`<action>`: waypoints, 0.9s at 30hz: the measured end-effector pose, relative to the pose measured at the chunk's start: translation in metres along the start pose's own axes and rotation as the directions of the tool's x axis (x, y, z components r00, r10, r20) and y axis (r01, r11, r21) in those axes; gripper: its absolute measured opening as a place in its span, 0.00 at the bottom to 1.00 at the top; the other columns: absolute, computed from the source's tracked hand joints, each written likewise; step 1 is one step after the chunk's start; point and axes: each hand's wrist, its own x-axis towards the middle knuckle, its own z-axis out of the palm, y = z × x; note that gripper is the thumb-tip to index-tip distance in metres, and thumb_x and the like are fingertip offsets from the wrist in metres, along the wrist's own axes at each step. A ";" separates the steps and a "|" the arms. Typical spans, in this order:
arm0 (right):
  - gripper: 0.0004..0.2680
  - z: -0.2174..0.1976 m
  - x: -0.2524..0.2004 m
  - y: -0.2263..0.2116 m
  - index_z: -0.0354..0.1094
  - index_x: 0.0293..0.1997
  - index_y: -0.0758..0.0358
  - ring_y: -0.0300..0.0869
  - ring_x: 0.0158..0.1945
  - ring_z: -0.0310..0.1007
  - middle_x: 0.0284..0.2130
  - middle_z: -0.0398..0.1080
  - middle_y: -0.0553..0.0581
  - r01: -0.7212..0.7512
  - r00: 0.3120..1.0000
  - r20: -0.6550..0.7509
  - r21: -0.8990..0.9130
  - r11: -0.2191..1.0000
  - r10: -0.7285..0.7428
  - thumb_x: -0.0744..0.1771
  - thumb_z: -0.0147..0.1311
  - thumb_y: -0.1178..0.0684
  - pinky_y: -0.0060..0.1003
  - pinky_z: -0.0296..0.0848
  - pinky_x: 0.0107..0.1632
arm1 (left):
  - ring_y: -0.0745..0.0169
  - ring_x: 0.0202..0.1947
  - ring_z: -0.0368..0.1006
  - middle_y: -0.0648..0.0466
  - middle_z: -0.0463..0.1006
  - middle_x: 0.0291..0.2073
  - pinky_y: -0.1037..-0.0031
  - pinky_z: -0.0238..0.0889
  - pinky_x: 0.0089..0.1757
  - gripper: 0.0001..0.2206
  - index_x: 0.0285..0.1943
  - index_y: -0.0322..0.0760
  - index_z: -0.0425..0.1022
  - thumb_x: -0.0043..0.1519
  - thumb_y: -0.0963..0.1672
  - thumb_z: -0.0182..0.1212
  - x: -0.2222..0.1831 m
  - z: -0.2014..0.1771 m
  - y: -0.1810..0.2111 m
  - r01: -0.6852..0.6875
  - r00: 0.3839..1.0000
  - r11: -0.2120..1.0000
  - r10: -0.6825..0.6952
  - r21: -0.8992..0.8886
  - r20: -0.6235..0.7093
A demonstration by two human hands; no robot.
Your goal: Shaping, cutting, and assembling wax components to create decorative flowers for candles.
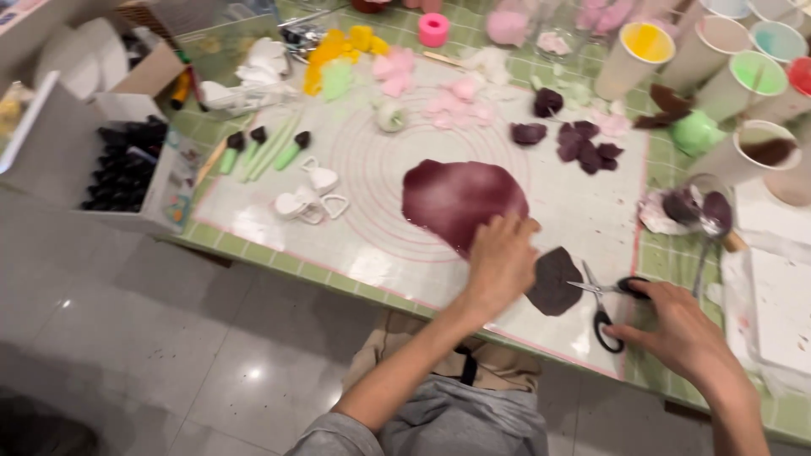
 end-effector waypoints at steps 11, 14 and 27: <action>0.17 0.014 0.029 0.029 0.80 0.50 0.56 0.43 0.42 0.77 0.38 0.79 0.52 -0.127 0.978 0.158 -0.080 0.989 0.138 0.60 0.69 0.42 0.40 0.79 0.46 | 0.43 0.44 0.73 0.45 0.79 0.38 0.55 0.62 0.46 0.09 0.42 0.35 0.79 0.54 0.35 0.62 0.006 -0.219 -0.250 0.393 0.872 0.810 -0.178 0.435 -0.456; 0.16 0.010 0.034 0.029 0.80 0.51 0.53 0.41 0.39 0.76 0.35 0.79 0.51 -0.173 0.955 0.216 -0.146 0.974 0.202 0.62 0.68 0.41 0.38 0.78 0.43 | 0.42 0.45 0.71 0.44 0.78 0.39 0.55 0.62 0.47 0.10 0.42 0.33 0.79 0.52 0.37 0.65 -0.009 -0.227 -0.268 0.401 0.880 0.765 -0.168 0.504 -0.445; 0.17 0.021 0.035 0.033 0.77 0.51 0.57 0.43 0.33 0.72 0.37 0.77 0.52 -0.055 0.998 0.013 0.193 0.980 0.053 0.62 0.68 0.43 0.41 0.75 0.37 | 0.49 0.38 0.74 0.45 0.79 0.35 0.63 0.65 0.41 0.03 0.40 0.30 0.80 0.59 0.38 0.65 -0.007 -0.235 -0.251 0.465 0.771 0.861 -0.281 0.203 -0.572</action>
